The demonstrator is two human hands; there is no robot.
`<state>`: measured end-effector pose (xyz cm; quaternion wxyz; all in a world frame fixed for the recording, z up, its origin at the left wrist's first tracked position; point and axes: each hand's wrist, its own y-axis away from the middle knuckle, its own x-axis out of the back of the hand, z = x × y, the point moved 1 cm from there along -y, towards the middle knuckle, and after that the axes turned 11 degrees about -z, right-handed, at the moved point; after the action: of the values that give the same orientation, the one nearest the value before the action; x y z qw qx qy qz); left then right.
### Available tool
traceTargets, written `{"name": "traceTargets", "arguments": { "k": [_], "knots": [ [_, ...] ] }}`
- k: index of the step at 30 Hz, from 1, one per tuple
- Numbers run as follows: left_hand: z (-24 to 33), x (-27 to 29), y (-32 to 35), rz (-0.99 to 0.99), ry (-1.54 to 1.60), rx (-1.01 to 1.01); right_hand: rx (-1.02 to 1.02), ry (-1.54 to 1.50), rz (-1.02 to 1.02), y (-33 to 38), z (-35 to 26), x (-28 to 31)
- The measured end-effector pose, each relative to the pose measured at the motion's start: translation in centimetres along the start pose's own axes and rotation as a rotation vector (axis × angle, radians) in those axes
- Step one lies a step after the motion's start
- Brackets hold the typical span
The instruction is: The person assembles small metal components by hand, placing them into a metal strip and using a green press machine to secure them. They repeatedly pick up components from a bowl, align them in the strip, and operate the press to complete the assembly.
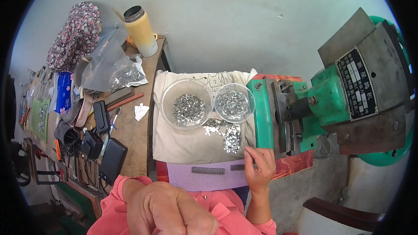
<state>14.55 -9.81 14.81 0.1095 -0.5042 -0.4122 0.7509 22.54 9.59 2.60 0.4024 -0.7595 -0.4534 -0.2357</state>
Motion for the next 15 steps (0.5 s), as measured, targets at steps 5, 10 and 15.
{"name": "traceTargets", "arguments": {
  "k": [5, 10, 15],
  "knots": [
    [1.3, 0.3, 0.1, -0.05, -0.133, 0.013, 0.012, -0.005, -0.003, 0.2, -0.1, -0.3],
    [4.9, 1.0, 1.9, -0.04, -0.563, 0.02, 0.052, 0.001, -0.001, -0.4, -0.8, -0.5],
    [8.6, 0.0, 5.1, 0.55, -1.247, -0.05, 0.021, 0.037, 0.012, 0.6, 0.4, 0.2]
  ]
}}
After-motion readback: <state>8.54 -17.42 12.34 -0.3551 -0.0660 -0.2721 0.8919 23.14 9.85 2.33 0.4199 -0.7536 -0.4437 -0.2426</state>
